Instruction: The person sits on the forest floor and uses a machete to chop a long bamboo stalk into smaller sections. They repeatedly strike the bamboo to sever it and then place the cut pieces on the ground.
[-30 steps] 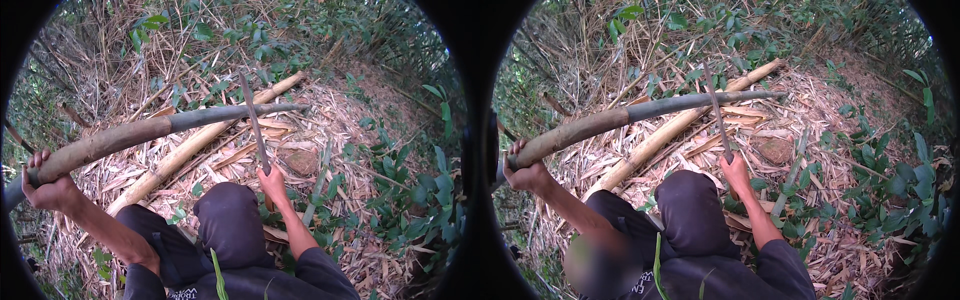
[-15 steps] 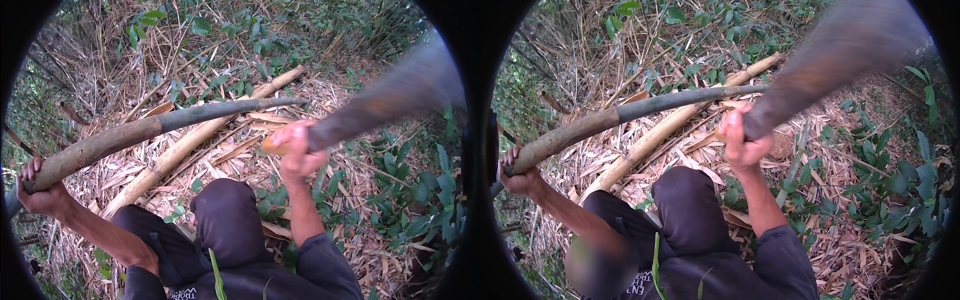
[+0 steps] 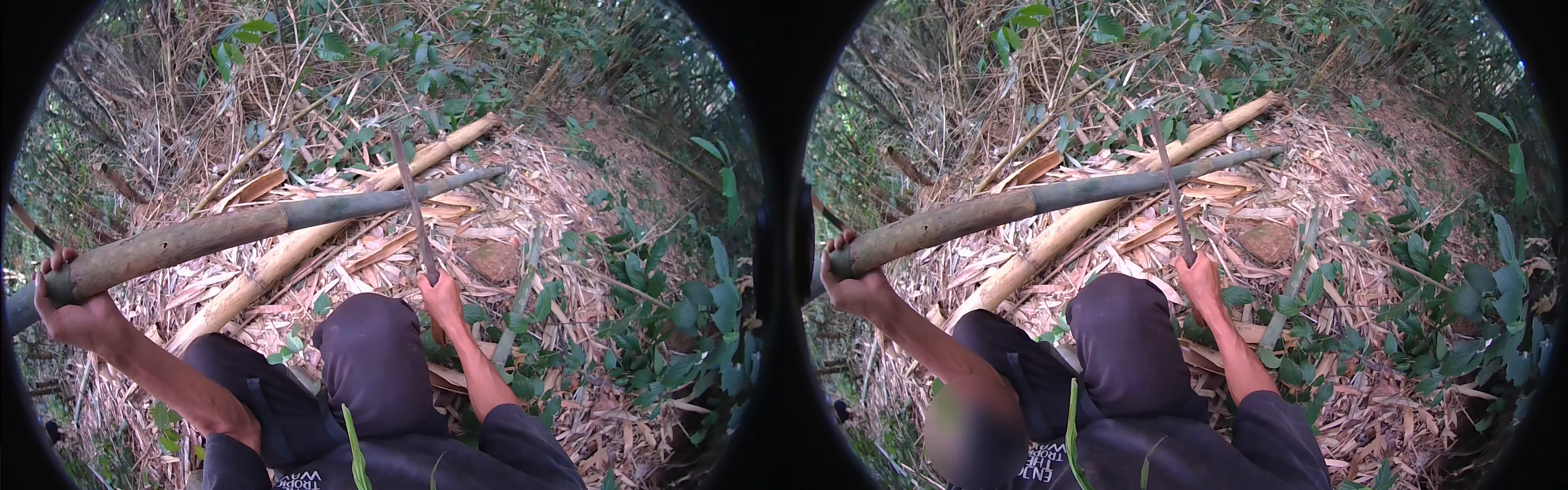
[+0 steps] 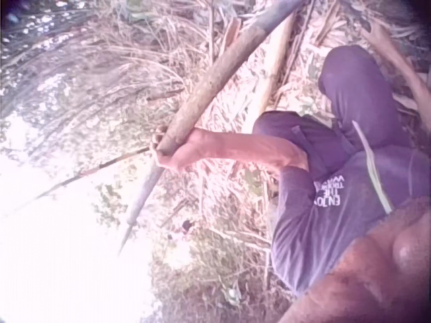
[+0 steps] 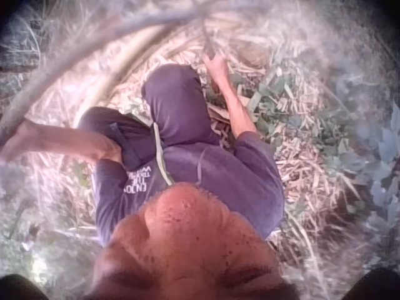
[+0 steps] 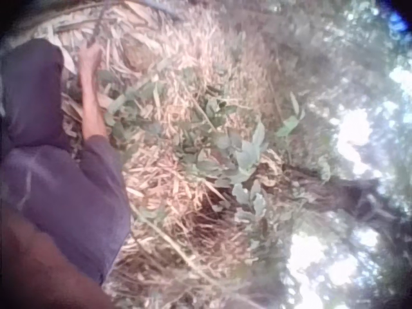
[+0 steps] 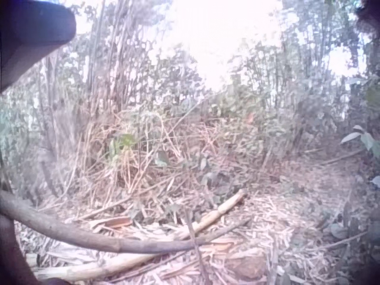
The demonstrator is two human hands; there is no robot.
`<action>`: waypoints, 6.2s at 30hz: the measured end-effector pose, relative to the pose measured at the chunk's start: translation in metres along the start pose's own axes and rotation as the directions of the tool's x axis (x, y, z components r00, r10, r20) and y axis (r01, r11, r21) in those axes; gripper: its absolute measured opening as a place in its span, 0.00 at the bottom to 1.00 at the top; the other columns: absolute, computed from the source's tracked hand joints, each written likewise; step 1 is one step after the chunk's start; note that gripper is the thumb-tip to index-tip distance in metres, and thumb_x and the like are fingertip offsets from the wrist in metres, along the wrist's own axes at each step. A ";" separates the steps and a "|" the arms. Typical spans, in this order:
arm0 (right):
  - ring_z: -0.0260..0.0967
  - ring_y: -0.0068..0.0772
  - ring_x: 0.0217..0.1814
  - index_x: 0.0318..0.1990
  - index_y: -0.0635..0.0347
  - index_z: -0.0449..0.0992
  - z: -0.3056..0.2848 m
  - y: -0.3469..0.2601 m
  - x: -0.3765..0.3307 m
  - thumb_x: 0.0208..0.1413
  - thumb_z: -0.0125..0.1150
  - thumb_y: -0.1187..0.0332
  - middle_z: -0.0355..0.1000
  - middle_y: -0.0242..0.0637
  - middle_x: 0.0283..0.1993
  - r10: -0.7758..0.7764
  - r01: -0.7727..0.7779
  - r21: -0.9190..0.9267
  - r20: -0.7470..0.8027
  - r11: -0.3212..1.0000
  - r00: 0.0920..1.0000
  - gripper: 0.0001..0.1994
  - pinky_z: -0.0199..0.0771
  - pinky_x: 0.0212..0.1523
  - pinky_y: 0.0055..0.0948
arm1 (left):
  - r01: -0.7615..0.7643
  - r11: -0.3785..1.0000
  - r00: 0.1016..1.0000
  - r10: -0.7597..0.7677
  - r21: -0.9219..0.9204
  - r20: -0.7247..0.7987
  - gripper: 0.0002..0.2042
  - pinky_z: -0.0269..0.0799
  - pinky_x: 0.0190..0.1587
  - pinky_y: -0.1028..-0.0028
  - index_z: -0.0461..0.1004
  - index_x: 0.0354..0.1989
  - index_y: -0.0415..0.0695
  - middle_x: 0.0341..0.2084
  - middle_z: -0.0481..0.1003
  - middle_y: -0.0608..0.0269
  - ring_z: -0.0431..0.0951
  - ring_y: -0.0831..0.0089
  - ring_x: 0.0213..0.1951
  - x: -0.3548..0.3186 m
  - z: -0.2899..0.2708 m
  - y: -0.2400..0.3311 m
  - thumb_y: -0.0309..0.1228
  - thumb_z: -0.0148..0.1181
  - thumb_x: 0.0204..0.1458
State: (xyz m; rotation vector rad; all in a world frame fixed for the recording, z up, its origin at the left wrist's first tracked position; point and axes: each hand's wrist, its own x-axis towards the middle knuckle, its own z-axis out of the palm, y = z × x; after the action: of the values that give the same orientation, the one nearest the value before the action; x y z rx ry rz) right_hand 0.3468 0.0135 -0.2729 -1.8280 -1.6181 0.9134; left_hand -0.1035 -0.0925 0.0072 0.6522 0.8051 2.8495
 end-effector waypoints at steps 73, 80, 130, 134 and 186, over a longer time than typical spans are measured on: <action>0.75 0.56 0.30 0.31 0.71 0.73 0.014 0.011 -0.030 0.51 0.58 0.60 0.73 0.57 0.25 0.051 -0.043 -0.041 0.216 0.998 0.975 0.17 0.70 0.32 0.45 | 0.255 0.958 0.859 -0.287 0.133 0.424 0.06 0.65 0.33 0.73 0.63 0.38 0.42 0.23 0.62 0.65 0.64 0.76 0.25 -0.066 0.027 -0.050 0.23 0.52 0.53; 0.73 0.60 0.32 0.29 0.72 0.74 0.028 0.090 -0.049 0.49 0.59 0.61 0.72 0.60 0.27 0.076 -0.009 -0.198 0.333 0.980 0.940 0.17 0.70 0.35 0.49 | 0.229 0.953 0.863 -0.293 0.199 0.412 0.09 0.67 0.30 0.71 0.63 0.38 0.39 0.23 0.63 0.63 0.65 0.75 0.24 -0.079 0.022 -0.055 0.23 0.55 0.51; 0.55 0.39 0.67 0.70 0.59 0.45 0.106 -0.164 0.025 0.51 0.68 0.53 0.47 0.45 0.72 -0.624 -0.471 0.811 0.575 0.348 0.529 0.46 0.63 0.59 0.45 | 0.596 0.767 0.800 -0.541 0.238 -0.260 0.17 0.62 0.64 0.64 0.69 0.49 0.37 0.46 0.71 0.49 0.72 0.64 0.51 -0.090 -0.106 -0.073 0.37 0.56 0.59; 0.53 0.37 0.68 0.67 0.54 0.52 0.129 -0.172 0.011 0.49 0.69 0.55 0.51 0.42 0.70 -0.538 -0.597 0.780 0.590 0.187 0.602 0.42 0.59 0.62 0.50 | 0.794 0.591 0.416 -0.699 -0.143 -0.581 0.15 0.70 0.57 0.63 0.70 0.47 0.39 0.44 0.73 0.55 0.72 0.67 0.50 -0.104 -0.154 -0.108 0.34 0.60 0.55; 0.76 0.51 0.33 0.49 0.67 0.67 0.208 0.129 0.161 0.52 0.62 0.58 0.72 0.51 0.40 0.580 -0.681 0.336 0.359 0.651 0.731 0.24 0.80 0.27 0.45 | -0.581 -0.033 0.299 -0.938 0.813 0.176 0.15 0.72 0.31 0.60 0.74 0.33 0.38 0.23 0.76 0.44 0.78 0.51 0.25 -0.093 -0.165 -0.145 0.31 0.65 0.36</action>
State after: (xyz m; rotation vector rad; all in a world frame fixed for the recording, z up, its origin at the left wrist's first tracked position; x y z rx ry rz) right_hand 0.2761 0.1438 -0.5258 -2.0074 -0.7095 1.6933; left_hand -0.0922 -0.0667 -0.2298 1.6337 2.1328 0.2300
